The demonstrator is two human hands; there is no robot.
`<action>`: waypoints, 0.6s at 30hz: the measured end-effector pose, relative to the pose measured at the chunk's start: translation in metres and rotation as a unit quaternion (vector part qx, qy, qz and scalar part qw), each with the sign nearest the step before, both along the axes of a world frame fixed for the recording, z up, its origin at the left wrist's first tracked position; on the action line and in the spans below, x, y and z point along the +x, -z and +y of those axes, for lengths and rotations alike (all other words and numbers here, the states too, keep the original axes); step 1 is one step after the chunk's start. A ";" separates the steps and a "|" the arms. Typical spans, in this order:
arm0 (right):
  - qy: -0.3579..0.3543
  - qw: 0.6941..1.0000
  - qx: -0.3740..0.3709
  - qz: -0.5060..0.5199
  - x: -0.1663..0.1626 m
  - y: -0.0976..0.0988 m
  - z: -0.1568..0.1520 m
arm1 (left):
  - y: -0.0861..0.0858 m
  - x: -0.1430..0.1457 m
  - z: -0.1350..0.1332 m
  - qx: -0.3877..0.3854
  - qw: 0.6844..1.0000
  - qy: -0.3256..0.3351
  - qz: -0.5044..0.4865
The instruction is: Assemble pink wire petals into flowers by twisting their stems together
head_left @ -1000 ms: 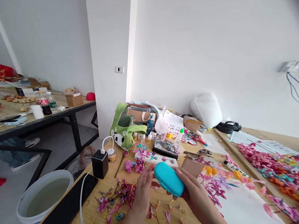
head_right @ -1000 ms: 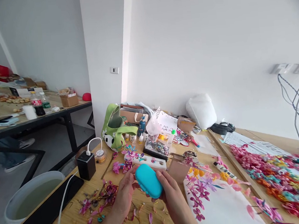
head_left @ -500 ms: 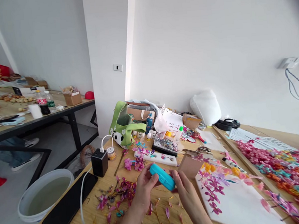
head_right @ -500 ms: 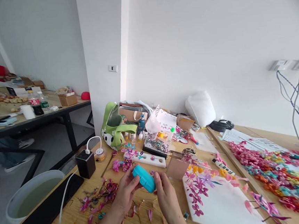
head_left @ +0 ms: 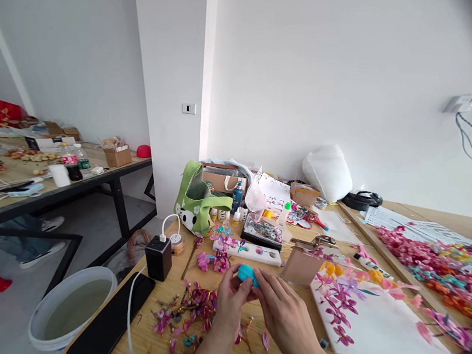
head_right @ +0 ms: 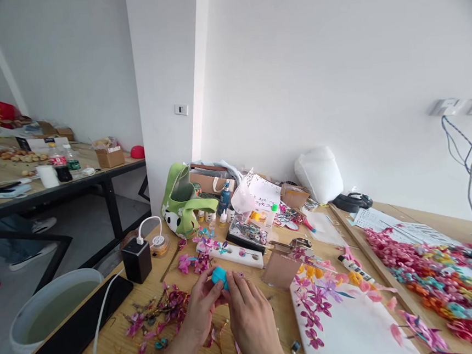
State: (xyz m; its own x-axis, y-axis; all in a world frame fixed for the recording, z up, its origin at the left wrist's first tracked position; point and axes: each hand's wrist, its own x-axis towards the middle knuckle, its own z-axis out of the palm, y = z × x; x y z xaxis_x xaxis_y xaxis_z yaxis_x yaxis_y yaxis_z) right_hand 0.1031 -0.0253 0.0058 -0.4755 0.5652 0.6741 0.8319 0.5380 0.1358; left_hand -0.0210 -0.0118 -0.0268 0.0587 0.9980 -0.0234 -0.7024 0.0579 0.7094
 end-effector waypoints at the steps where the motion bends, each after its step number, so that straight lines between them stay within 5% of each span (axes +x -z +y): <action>1: 0.004 1.000 0.002 0.000 -0.001 0.000 0.000 | 0.000 0.000 0.000 -0.001 1.000 0.000 -0.002; 10: 0.052 0.995 -0.019 0.078 -0.003 -0.012 0.003 | -0.002 -0.003 -0.001 0.011 1.000 0.022 -0.011; 18: 0.090 0.987 -0.072 0.109 0.013 -0.035 0.018 | -0.011 -0.010 -0.003 0.005 0.981 0.153 -0.122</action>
State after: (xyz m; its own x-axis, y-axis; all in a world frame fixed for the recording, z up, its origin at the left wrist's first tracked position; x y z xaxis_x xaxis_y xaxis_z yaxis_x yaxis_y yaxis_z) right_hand 0.1158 -0.0074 0.0404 -0.2113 0.7249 0.6556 0.9169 0.3794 -0.1239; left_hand -0.0307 -0.0148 -0.0155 0.3577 0.9330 0.0392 -0.8023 0.2855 0.5242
